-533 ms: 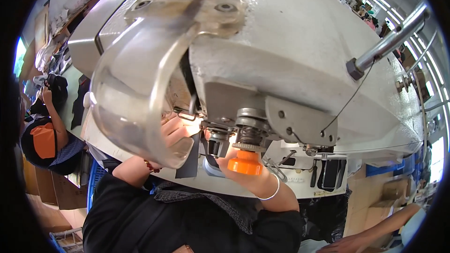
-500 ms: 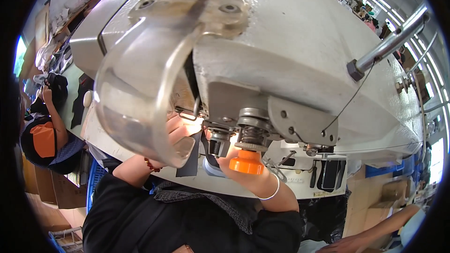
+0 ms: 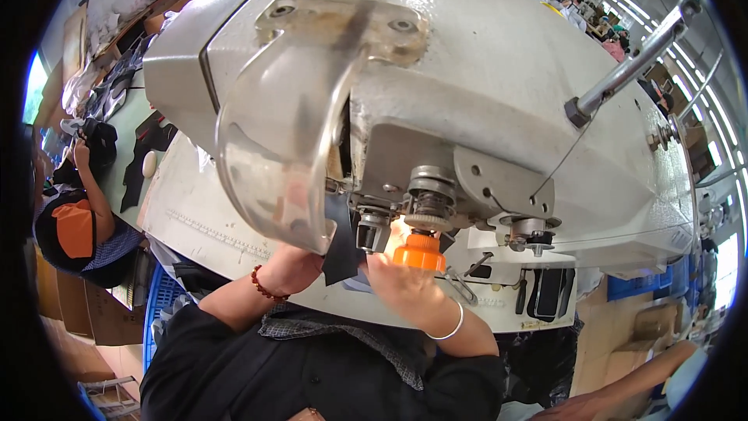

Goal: The recorder prepares a sewing machine and stitches components of a shoe upper.

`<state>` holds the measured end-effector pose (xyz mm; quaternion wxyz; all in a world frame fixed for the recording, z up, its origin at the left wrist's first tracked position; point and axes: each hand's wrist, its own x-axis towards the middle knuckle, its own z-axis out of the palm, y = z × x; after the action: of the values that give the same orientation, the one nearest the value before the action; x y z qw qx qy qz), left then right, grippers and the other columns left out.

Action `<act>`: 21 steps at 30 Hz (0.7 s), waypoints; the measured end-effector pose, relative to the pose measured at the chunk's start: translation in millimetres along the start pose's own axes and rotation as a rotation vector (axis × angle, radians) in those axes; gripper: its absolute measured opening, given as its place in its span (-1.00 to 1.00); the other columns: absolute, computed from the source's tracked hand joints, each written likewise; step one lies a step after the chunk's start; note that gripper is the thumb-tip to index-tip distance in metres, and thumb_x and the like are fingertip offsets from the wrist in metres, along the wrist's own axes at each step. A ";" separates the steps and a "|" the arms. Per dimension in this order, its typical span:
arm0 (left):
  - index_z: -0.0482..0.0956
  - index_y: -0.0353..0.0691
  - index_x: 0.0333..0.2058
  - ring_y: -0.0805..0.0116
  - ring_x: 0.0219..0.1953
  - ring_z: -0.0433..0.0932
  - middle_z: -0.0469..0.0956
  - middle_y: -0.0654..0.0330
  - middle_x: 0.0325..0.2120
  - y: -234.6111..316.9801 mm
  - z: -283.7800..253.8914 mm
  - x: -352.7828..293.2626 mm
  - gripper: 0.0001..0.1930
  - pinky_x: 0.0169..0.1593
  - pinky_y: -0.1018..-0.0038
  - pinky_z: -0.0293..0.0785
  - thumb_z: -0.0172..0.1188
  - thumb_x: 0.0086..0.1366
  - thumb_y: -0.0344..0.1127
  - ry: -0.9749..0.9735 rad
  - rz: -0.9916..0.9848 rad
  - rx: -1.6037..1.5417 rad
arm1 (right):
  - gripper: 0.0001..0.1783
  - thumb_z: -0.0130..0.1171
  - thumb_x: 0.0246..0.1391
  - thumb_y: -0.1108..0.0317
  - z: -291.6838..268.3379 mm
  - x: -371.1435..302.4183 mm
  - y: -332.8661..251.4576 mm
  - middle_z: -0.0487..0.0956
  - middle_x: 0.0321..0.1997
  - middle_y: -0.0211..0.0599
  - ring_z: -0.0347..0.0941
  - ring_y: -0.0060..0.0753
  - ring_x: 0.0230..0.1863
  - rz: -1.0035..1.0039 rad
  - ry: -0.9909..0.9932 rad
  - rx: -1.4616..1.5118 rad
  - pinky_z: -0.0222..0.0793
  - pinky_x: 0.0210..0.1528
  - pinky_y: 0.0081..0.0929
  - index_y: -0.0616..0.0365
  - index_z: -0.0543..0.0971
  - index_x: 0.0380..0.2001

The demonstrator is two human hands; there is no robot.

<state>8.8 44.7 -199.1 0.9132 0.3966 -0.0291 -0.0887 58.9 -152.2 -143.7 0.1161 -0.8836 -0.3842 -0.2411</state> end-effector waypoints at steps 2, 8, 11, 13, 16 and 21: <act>0.34 -0.36 0.29 0.38 0.11 0.56 0.54 0.17 0.10 6.5 6.8 1.0 -0.53 0.15 0.38 0.53 0.15 0.49 -0.35 -0.120 -0.051 -0.145 | -0.16 0.43 -0.31 0.46 -0.2 -6.3 -0.6 0.65 -0.08 -0.16 0.54 -0.04 0.06 0.036 0.051 -0.012 0.30 0.20 -0.03 0.04 0.57 0.22; 0.48 -0.35 0.18 0.44 0.00 0.62 0.63 0.17 0.00 25.1 24.0 1.4 -0.64 0.09 0.43 0.57 0.14 0.49 -0.35 0.008 0.001 -0.021 | -0.42 0.23 -0.01 0.48 -17.7 11.4 4.5 0.64 -0.07 -0.30 0.52 -0.10 0.03 -0.111 0.063 -0.140 0.28 0.20 0.04 -0.04 0.62 0.16; 0.51 -0.38 0.14 0.45 -0.05 0.64 0.66 0.16 -0.04 41.4 21.7 -3.0 -0.68 0.08 0.43 0.58 0.13 0.48 -0.40 -0.069 0.060 -0.104 | -0.50 0.28 0.04 0.39 -13.2 15.8 29.3 0.63 -0.08 -0.40 0.51 -0.19 0.03 -0.247 0.082 -0.266 0.31 0.16 -0.02 -0.11 0.66 0.11; 0.56 -0.40 0.06 0.45 -0.06 0.65 0.68 0.15 -0.09 43.0 9.9 2.3 -0.73 0.07 0.43 0.58 0.15 0.46 -0.41 -0.022 0.096 0.158 | -0.53 0.35 0.01 0.38 8.8 12.2 49.5 0.62 -0.08 -0.43 0.54 -0.29 -0.02 -0.537 0.220 -0.470 0.36 0.13 -0.07 -0.08 0.67 0.06; 0.62 -0.40 -0.12 0.53 -0.19 0.60 0.68 0.23 -0.24 38.6 1.0 3.1 -0.85 -0.06 0.53 0.54 0.17 0.42 -0.46 0.074 0.179 0.315 | -0.60 0.39 -0.02 0.37 29.9 2.0 40.3 0.63 -0.01 -0.51 0.58 -0.42 -0.09 -0.368 0.312 0.039 0.40 0.11 -0.12 -0.07 0.72 -0.04; 0.45 -0.31 -0.44 0.62 -0.51 0.46 0.56 0.27 -0.56 54.1 1.4 3.5 -0.81 -0.41 0.57 0.40 0.34 0.23 -0.48 0.191 0.333 1.198 | -0.82 0.41 -0.27 0.29 15.6 20.2 36.4 0.48 -0.52 -0.45 0.51 -0.40 -0.36 -0.513 0.367 -0.070 0.52 -0.26 -0.36 0.07 0.62 -0.56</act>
<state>19.6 79.2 -158.8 0.5327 0.8358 -0.0533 0.1222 102.8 -158.3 -147.4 0.0883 -0.7030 -0.5588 -0.4310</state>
